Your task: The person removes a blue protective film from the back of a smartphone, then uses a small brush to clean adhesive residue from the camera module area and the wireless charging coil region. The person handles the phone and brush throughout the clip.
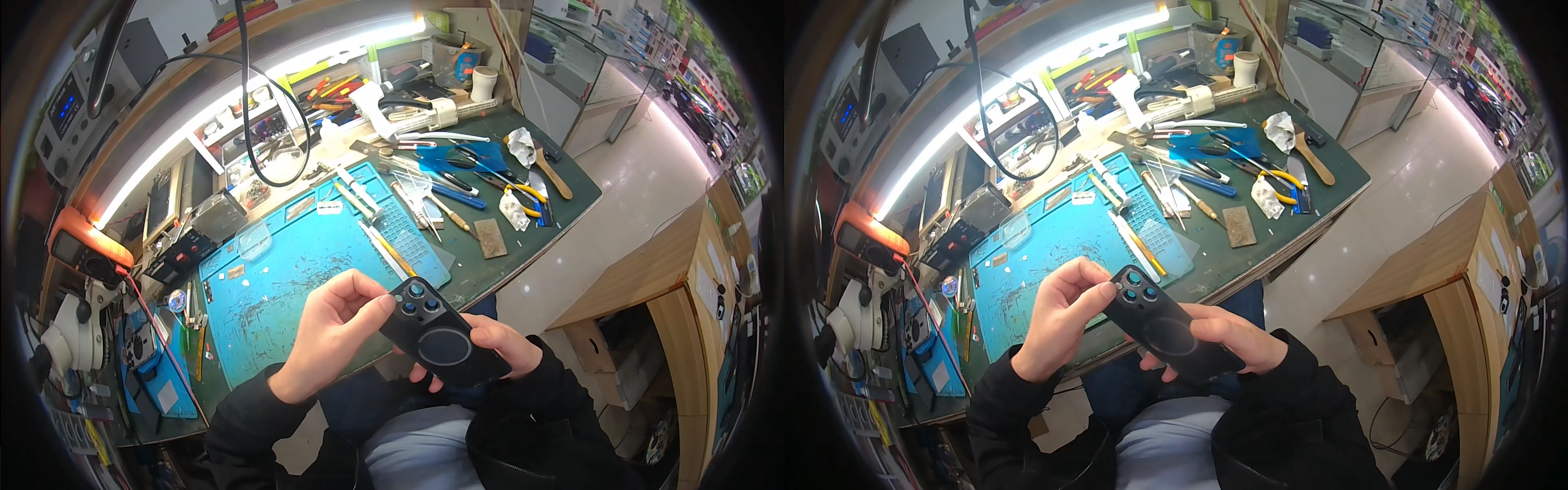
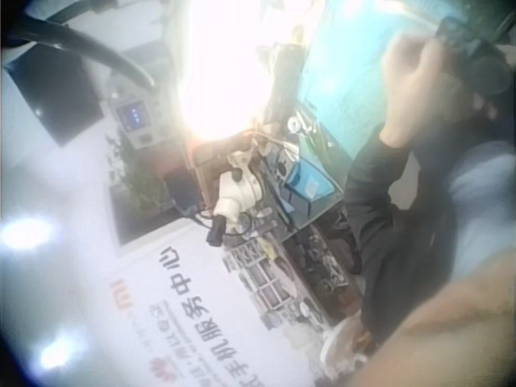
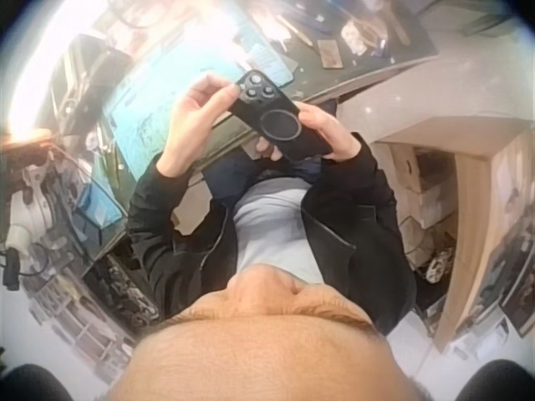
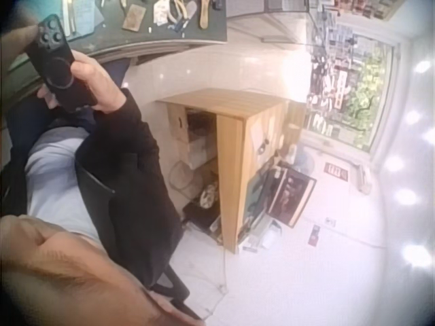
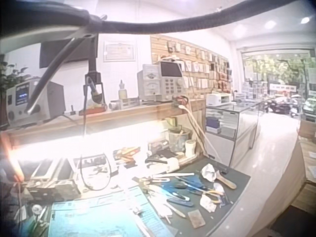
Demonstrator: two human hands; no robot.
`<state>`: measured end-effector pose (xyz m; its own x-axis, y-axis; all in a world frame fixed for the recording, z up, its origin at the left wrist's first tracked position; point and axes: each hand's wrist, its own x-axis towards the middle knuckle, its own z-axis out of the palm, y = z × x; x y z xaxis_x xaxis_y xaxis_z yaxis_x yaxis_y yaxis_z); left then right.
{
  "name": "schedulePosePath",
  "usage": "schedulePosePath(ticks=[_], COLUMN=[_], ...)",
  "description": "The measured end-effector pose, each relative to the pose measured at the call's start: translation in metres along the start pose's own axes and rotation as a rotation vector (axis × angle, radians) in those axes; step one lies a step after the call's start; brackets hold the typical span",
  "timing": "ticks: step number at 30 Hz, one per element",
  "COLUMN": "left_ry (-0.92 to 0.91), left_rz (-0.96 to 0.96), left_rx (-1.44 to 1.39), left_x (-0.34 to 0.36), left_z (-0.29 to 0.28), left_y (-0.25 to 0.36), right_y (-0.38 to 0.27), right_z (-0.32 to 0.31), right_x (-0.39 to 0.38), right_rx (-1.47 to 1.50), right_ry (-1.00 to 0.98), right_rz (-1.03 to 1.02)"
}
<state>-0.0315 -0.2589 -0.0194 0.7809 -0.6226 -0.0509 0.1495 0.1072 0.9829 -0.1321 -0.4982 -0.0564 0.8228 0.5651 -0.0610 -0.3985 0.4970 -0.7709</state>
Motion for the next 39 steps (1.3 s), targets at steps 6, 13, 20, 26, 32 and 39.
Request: schedulePosePath(ticks=[6,13,20,26,32,39], left_ry=[0.035,0.034,0.001,0.039,0.019,0.024], left_rz=[-0.064,-0.054,-0.17,-0.237,-0.267,-0.274], left_rx=[-0.025,0.125,0.093,-0.058,-0.007,-0.008], left_x=[0.002,0.004,0.003,-0.018,-0.037,-0.054], left_z=[0.002,-0.004,-0.017,-0.02,-0.038,-0.054], left_y=[0.009,0.005,0.007,0.006,-0.001,-0.004], right_y=[0.013,0.015,0.023,0.023,0.022,0.01], right_z=[-0.01,-0.006,-0.005,0.007,0.016,0.027], right_x=[0.005,0.007,0.008,0.014,0.028,0.044], right_rx=[0.316,0.257,0.325,0.453,-0.347,-0.535], right_ry=[-0.048,0.006,-0.021,0.013,0.348,0.344], right_rz=[-0.02,-0.004,0.048,0.098,-0.087,0.084])
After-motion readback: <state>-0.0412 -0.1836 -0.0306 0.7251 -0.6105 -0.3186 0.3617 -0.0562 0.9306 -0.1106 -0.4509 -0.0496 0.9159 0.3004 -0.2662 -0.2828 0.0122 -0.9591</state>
